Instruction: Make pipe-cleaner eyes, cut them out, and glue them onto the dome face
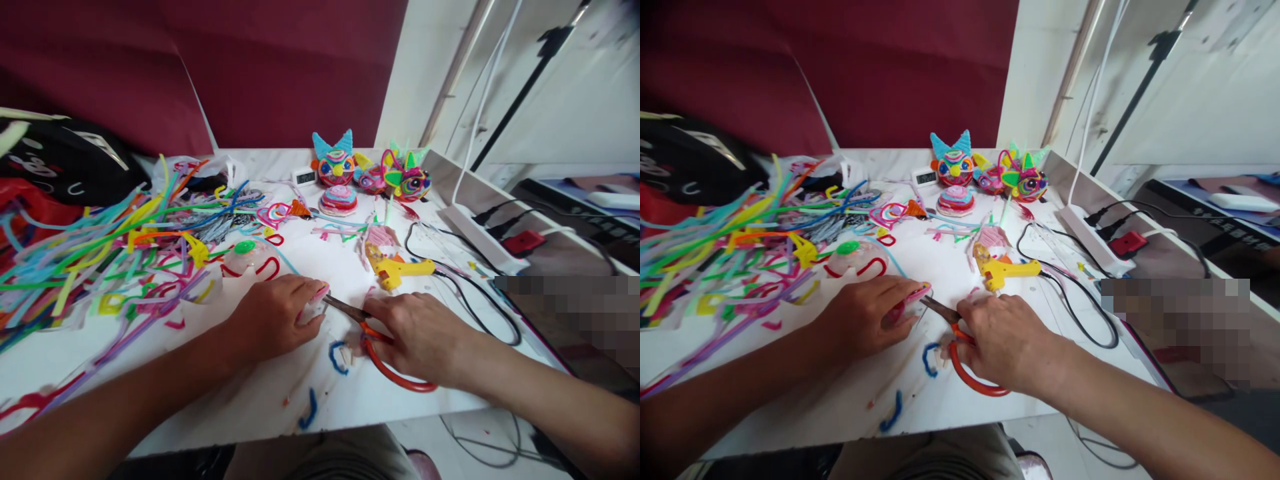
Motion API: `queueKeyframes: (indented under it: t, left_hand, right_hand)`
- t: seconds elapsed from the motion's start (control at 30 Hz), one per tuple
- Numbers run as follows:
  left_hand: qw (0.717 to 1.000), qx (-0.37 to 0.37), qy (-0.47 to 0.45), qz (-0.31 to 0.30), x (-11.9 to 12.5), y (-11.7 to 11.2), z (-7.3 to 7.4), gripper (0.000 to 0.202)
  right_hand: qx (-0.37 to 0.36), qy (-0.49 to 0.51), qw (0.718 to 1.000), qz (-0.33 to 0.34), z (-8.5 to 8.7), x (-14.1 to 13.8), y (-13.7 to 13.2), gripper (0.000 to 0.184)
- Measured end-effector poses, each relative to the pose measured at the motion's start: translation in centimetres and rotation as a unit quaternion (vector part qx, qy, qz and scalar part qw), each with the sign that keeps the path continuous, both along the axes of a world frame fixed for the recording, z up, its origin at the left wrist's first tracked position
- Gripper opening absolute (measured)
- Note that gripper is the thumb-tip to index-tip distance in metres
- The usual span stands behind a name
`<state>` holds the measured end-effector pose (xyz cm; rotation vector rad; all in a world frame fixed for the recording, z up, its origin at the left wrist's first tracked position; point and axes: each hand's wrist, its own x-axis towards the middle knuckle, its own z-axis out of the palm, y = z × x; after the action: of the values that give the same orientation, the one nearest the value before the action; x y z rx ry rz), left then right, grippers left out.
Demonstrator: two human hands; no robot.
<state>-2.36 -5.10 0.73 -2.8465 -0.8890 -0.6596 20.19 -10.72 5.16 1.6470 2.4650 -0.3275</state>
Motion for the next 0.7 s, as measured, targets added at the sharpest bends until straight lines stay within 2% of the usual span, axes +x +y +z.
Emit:
queueKeyframes:
  t: [0.07, 0.17, 0.3, 0.43, 0.7]
  left_hand:
    - [1.0, 0.009, 0.012, -0.007, 0.0, 0.0, 0.0, 0.039]
    - [0.999, 0.04, 0.032, -0.017, 0.2, 0.4, -0.1, 0.027]
    - [0.998, 0.061, 0.034, -0.005, 0.3, 0.9, 0.0, 0.023]
    - [0.998, 0.045, 0.026, 0.021, 0.2, 1.5, 0.4, 0.024]
    - [0.996, -0.009, 0.038, 0.077, 0.3, 2.8, 1.0, 0.022]
  right_hand:
    - [0.002, 0.001, 1.0, -0.007, -0.1, 0.0, 0.1, 0.027]
    - [-0.001, -0.002, 1.0, -0.01, -0.2, 0.2, 0.0, 0.028]
    - [0.0, -0.018, 1.0, -0.018, 0.0, 0.5, 0.0, 0.026]
    - [0.022, -0.069, 0.997, -0.02, 0.1, 0.8, 0.3, 0.031]
    - [0.083, -0.122, 0.989, 0.01, 0.4, 0.3, 2.0, 0.027]
